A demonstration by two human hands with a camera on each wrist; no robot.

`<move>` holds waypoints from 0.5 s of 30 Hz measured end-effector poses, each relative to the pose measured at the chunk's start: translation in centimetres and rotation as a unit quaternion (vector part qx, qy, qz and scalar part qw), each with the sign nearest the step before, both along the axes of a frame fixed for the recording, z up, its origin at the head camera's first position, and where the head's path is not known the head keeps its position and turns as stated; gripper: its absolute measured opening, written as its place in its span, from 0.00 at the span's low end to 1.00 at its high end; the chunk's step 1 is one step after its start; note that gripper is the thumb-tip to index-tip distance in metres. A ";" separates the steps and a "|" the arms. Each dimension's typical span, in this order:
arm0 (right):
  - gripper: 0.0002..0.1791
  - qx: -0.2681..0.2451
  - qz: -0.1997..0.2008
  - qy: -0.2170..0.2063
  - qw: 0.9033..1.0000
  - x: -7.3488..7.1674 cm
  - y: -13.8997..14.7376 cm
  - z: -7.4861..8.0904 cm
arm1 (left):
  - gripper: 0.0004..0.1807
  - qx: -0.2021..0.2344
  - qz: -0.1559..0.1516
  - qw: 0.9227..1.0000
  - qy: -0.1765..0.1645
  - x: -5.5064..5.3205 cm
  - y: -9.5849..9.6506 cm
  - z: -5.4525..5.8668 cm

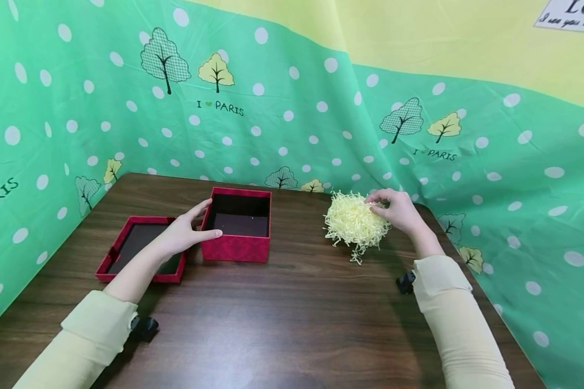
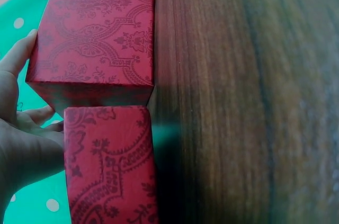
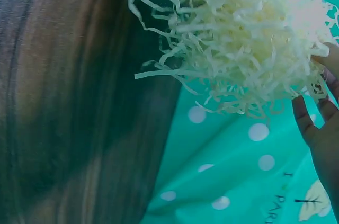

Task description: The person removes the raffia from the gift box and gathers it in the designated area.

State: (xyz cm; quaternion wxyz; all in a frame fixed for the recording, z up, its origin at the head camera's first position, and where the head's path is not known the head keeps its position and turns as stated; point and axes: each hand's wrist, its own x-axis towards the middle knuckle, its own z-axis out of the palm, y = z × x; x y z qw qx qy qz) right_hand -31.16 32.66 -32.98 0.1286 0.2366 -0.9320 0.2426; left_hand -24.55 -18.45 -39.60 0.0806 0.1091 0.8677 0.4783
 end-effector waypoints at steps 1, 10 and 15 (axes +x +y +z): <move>0.08 -0.003 -0.003 -0.002 1.000 -0.1 0.1 -0.3 | 0.54 0.001 0.000 1.000 0.000 0.0 0.0 0.0; 0.08 -0.013 -0.022 0.001 1.000 -0.7 0.3 -3.1 | 0.55 0.004 0.000 1.000 -0.004 0.1 0.1 0.1; 0.09 -0.010 -0.024 -0.012 1.000 -0.9 0.2 -4.3 | 0.55 0.006 -0.002 1.000 -0.003 0.1 0.1 0.1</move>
